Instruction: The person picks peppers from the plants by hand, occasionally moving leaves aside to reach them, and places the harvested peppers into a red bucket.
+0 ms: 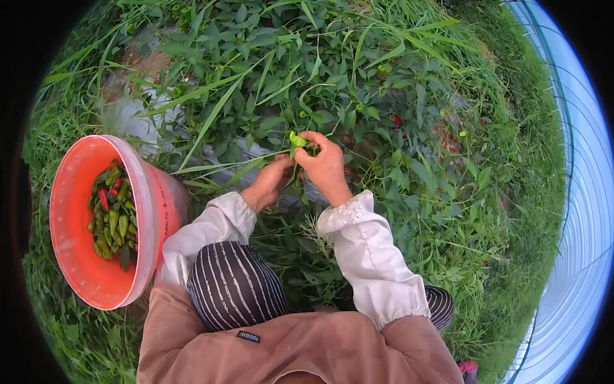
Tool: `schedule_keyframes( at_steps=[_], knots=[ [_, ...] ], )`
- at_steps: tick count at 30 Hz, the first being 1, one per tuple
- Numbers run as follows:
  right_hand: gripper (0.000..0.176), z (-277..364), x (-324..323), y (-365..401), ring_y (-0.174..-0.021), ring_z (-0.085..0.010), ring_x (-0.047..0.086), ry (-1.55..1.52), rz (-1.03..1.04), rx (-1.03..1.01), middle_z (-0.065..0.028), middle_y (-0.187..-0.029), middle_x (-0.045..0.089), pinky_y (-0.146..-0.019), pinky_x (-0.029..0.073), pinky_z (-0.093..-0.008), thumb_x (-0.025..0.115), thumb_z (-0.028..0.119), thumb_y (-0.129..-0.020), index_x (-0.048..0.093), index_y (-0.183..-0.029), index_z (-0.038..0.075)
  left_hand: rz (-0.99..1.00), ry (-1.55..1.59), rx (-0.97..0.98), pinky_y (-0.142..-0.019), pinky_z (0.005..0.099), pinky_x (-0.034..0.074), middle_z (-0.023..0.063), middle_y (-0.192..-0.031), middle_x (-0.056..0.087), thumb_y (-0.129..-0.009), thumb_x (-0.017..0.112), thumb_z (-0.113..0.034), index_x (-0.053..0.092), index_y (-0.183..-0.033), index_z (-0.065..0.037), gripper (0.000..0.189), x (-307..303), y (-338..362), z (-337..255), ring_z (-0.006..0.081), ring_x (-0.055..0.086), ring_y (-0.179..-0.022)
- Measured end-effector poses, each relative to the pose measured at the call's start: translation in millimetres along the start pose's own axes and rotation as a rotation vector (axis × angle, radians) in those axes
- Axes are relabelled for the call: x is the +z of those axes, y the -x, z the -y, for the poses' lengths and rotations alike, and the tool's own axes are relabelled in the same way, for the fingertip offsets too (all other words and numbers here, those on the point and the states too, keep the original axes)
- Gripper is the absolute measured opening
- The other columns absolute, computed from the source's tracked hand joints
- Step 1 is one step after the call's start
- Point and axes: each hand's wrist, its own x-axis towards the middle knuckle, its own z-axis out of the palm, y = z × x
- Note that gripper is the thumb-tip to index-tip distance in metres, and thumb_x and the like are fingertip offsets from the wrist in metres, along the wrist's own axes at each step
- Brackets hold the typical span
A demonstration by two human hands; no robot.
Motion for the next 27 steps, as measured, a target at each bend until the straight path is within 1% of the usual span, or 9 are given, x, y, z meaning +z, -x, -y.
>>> schedule_keyframes(
  at_steps=[1, 3, 11, 15, 17, 18, 21, 25, 27],
  knots=[
    [0.029, 4, -5, 3, -0.07, -0.0159, 0.065, 0.002, 0.0, -0.003, -0.0066, -0.08, 0.069, -0.061, 0.05, -0.0281, 0.068, 0.012, -0.077, 0.067, -0.103, 0.0, 0.015, -0.051, -0.016, -0.072, 0.0263, 0.047, -0.0018, -0.1, 0.062, -0.092, 0.058, -0.021, 0.059, -0.104, -0.01, 0.016, 3, 0, -2, 0.0096, 0.058, -0.087],
    [0.032, 19, -12, 12, -0.068, -0.0071, 0.059, -0.495, 0.079, 0.37, -0.0041, -0.081, 0.066, -0.058, 0.046, -0.0214, 0.066, 0.007, -0.078, 0.063, -0.109, -0.002, 0.024, -0.043, 0.017, -0.068, 0.0244, 0.046, -0.0008, -0.093, 0.062, -0.093, 0.058, -0.024, 0.06, -0.103, -0.01, 0.017, 6, 2, -3, 0.0092, 0.059, -0.082],
    [0.022, 50, -12, 15, -0.063, -0.0077, 0.059, -0.798, 0.266, 0.53, -0.0041, -0.078, 0.063, -0.052, 0.043, -0.0207, 0.063, 0.006, -0.082, 0.061, -0.104, 0.0, 0.182, 0.015, 0.204, -0.058, 0.0218, 0.043, 0.0007, -0.084, 0.063, -0.094, 0.058, -0.029, 0.062, -0.101, -0.008, 0.022, 21, 26, -24, 0.008, 0.056, -0.067],
    [0.019, 44, -13, 28, -0.064, -0.0087, 0.061, -0.572, 0.164, 0.372, -0.0031, -0.075, 0.063, -0.055, 0.046, -0.0226, 0.063, 0.005, -0.082, 0.062, -0.101, 0.0, 0.071, -0.012, 0.087, -0.062, 0.0228, 0.045, 0.0018, -0.084, 0.062, -0.092, 0.056, -0.022, 0.062, -0.097, -0.007, 0.017, 11, 14, -19, 0.0101, 0.058, -0.07],
    [0.016, 29, -14, 38, -0.067, -0.0102, 0.064, -0.077, 0.019, 0.022, -0.0029, -0.074, 0.064, -0.06, 0.05, -0.0247, 0.062, 0.005, -0.081, 0.064, -0.098, 0.001, 0.082, -0.064, 0.14, -0.062, 0.0232, 0.045, 0.0019, -0.081, 0.061, -0.09, 0.053, -0.018, 0.062, -0.093, -0.008, 0.014, 14, 21, -26, 0.0104, 0.057, -0.071],
    [0.017, 32, -14, 41, -0.07, -0.0092, 0.065, -0.112, -0.024, 0.008, -0.0044, -0.078, 0.066, -0.065, 0.051, -0.0248, 0.064, 0.004, -0.079, 0.065, -0.096, 0.002, 0.083, -0.063, 0.138, -0.062, 0.0232, 0.045, 0.0019, -0.081, 0.061, -0.09, 0.053, -0.018, 0.062, -0.093, -0.008, 0.014, 18, 26, -34, 0.0104, 0.057, -0.071],
    [0.018, 36, -14, 53, -0.074, -0.0071, 0.064, 0.028, -0.013, -0.14, -0.0055, -0.08, 0.068, -0.066, 0.05, -0.0239, 0.064, 0.004, -0.078, 0.065, -0.096, 0.002, 0.171, 0.235, -0.043, -0.062, 0.0243, 0.045, 0.0016, -0.081, 0.06, -0.094, 0.056, -0.035, 0.062, -0.093, -0.008, 0.028, 32, 41, -60, 0.0102, 0.055, -0.068],
    [0.02, 54, -9, 66, -0.075, -0.0079, 0.063, -0.188, 0.044, 0.071, -0.0037, -0.086, 0.068, -0.069, 0.05, -0.0228, 0.061, 0.001, -0.083, 0.061, -0.104, 0.0, 0.212, -0.073, 0.043, -0.066, 0.0241, 0.048, 0.0031, -0.085, 0.06, -0.093, 0.06, -0.042, 0.059, -0.101, -0.007, 0.036, 14, 16, -43, 0.0113, 0.055, -0.072],
    [0.02, 93, 0, 62, -0.07, -0.0053, 0.059, -0.396, 0.101, 0.137, -0.0019, -0.084, 0.068, -0.067, 0.048, -0.0208, 0.061, 0.001, -0.084, 0.06, -0.104, 0.001, -0.064, -0.012, 0.016, -0.061, 0.0237, 0.046, 0.0008, -0.076, 0.059, -0.092, 0.065, -0.033, 0.06, -0.09, -0.007, 0.027, 25, 16, -29, 0.0096, 0.057, -0.073]
  ],
)
